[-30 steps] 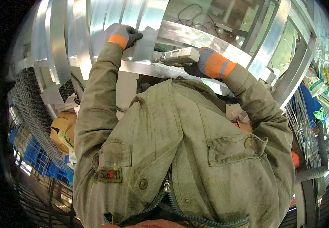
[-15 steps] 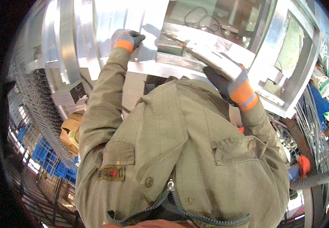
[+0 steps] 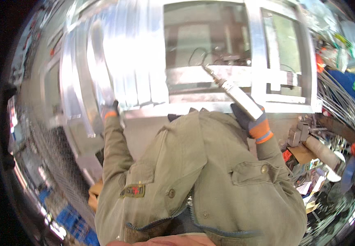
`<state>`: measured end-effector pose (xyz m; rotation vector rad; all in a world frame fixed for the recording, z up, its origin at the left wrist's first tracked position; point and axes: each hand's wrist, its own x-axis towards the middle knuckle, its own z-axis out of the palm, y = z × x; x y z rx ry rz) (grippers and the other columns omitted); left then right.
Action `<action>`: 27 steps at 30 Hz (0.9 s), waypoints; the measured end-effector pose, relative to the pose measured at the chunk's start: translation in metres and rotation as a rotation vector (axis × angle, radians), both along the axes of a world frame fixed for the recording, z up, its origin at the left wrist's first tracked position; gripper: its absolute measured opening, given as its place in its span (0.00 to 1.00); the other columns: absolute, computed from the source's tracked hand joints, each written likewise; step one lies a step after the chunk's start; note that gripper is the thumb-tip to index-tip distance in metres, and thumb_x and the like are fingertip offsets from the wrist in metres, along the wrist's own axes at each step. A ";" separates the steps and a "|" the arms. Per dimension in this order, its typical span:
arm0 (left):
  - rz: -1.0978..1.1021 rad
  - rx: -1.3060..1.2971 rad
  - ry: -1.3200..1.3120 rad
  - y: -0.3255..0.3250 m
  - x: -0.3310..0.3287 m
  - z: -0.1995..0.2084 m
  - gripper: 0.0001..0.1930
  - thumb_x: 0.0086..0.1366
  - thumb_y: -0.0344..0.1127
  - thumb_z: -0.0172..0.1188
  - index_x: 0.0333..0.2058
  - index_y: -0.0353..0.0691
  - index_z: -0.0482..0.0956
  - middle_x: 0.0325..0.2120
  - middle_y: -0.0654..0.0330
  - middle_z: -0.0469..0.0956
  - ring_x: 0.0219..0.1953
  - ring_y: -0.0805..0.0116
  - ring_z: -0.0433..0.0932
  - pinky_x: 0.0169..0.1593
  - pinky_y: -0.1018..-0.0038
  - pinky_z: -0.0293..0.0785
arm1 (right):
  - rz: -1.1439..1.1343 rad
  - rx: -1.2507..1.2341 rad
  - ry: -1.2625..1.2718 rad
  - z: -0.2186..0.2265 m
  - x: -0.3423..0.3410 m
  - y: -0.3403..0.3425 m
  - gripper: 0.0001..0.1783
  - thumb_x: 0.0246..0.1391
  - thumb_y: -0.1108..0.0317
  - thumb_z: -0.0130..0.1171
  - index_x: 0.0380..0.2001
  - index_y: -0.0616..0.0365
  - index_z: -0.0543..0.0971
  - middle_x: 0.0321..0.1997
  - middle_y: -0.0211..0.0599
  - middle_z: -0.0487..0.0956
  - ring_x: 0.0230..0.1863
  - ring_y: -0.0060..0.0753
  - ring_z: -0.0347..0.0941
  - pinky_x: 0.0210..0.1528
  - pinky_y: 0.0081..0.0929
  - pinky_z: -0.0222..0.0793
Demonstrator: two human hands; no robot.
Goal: The person welds metal frame components using a handheld welding torch. They repeatedly align metal pieces, apply welds along seams, and reposition the frame to access different joints. The work continues across multiple sections of the frame.
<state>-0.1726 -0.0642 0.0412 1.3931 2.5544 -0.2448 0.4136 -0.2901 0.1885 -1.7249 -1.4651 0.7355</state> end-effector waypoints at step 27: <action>0.019 0.530 -1.163 -0.029 0.240 -0.111 0.16 0.72 0.39 0.70 0.53 0.35 0.85 0.43 0.56 0.88 0.44 0.65 0.83 0.52 0.68 0.79 | 0.156 0.026 0.033 -0.016 0.020 -0.017 0.17 0.63 0.63 0.71 0.52 0.55 0.83 0.42 0.43 0.86 0.41 0.53 0.85 0.39 0.40 0.80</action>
